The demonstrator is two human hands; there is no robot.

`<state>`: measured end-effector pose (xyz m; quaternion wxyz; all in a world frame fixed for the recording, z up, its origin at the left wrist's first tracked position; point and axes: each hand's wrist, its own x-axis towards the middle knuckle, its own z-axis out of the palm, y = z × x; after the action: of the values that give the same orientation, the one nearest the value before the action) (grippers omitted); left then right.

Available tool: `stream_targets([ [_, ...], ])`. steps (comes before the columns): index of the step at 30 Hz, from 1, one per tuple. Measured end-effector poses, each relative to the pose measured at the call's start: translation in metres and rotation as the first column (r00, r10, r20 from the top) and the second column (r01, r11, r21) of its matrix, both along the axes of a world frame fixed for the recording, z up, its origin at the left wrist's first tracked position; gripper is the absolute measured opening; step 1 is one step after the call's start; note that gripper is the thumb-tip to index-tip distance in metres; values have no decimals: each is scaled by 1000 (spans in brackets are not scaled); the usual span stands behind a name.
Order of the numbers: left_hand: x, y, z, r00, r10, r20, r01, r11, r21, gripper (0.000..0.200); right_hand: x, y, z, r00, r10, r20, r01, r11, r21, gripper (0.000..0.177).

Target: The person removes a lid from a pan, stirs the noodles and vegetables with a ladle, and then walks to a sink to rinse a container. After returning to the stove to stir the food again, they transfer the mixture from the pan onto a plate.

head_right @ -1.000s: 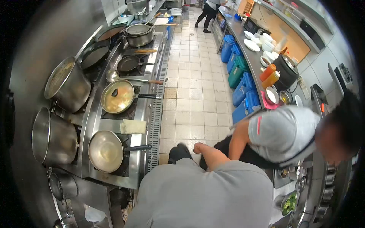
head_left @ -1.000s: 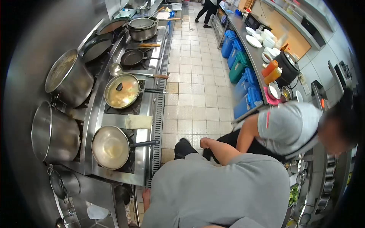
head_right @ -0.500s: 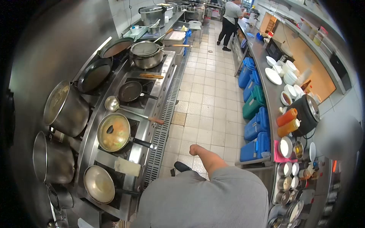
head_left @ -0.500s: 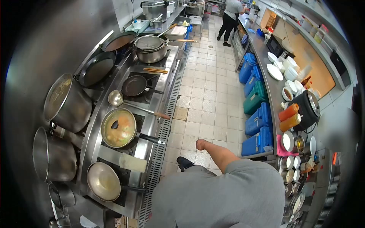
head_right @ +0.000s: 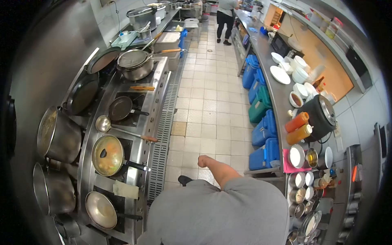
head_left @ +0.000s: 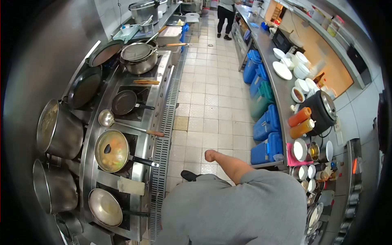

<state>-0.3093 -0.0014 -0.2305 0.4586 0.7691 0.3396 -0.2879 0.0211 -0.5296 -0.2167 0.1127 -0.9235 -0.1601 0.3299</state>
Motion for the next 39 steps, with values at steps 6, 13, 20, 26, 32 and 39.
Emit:
stream_targets([
  [6,22,-11,-16,999,7,37,-6,999,-40,26,-73,-8,11,954,196,-228,-209,977,-35,26],
  [13,41,-32,-33,999,-13,45,15,999,-51,25,-72,-29,63,959,-172,-226,111,959,-261,24],
  [20,31,-42,-62,779,-626,32,553,710,435,26,51,46,144,993,-121,1,121,992,46,31],
  [26,113,-129,73,979,187,77,-201,940,277,35,161,58,76,984,163,-78,-114,896,429,24],
  [32,169,-219,79,873,410,266,-465,864,194,38,272,-69,-55,722,682,-115,-690,721,-59,27],
  [39,126,-226,85,948,304,95,-316,931,184,35,329,-94,7,883,-278,-379,288,957,-31,13],
])
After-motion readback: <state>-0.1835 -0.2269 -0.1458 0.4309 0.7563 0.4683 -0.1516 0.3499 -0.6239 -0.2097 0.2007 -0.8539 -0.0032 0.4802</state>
